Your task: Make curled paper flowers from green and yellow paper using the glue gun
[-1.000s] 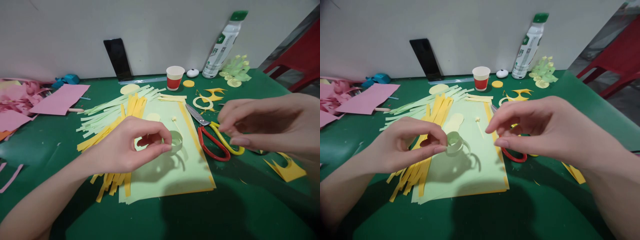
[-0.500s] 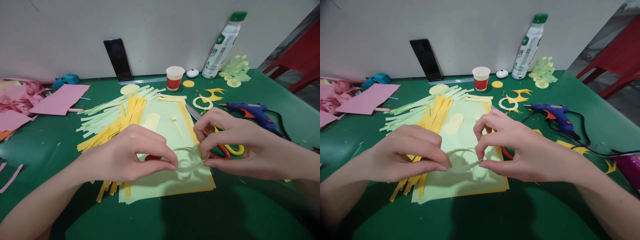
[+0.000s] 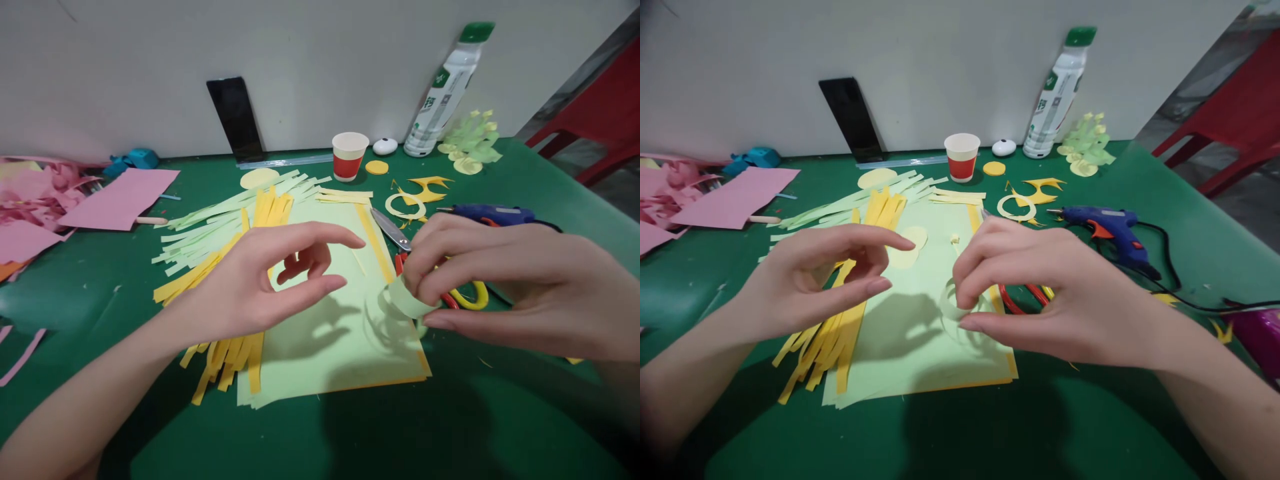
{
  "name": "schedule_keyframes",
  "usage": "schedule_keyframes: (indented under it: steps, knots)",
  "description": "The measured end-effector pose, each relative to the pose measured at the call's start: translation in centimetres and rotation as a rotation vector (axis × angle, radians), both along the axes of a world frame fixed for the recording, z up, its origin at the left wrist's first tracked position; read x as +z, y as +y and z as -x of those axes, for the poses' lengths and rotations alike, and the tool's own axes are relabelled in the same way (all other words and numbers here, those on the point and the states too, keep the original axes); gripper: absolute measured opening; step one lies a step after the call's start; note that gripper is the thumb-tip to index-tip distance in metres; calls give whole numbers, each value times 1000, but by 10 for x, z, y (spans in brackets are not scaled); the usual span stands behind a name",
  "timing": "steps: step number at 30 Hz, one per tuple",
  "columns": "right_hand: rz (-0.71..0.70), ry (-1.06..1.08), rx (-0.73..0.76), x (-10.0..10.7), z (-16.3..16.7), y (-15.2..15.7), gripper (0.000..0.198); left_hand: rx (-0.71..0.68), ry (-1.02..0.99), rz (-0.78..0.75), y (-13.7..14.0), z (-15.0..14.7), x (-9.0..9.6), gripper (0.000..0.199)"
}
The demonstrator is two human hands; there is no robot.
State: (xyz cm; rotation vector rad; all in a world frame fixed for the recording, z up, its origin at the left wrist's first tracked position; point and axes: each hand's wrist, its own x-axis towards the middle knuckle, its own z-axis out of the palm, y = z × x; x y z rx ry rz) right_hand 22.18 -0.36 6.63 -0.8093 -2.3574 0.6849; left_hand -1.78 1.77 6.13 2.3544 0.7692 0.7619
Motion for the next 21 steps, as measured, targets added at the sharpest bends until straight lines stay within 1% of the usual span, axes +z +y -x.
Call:
schedule_keyframes:
  steps: [4,7,11,13,16,21]
  knots:
    - [165,44,9,-3,6,-1,6,-65,-68,-31,-4,-8,-3,13]
    - [262,51,-3,-3,11,-3,5,-97,-72,-8,-8,-13,-5,10]
    - [387,60,-131,-6,17,-6,9,-134,-75,84,-12,-18,-9,5]
    - [455,106,-205,-9,20,-6,10,-134,-90,126,-12,-20,-12,1]
    - [531,201,-270,-12,20,-7,14,-112,-99,179,-12,-22,-17,5]
    - [598,305,-255,-12,15,-7,21,-58,-115,301,-9,-24,-24,7]
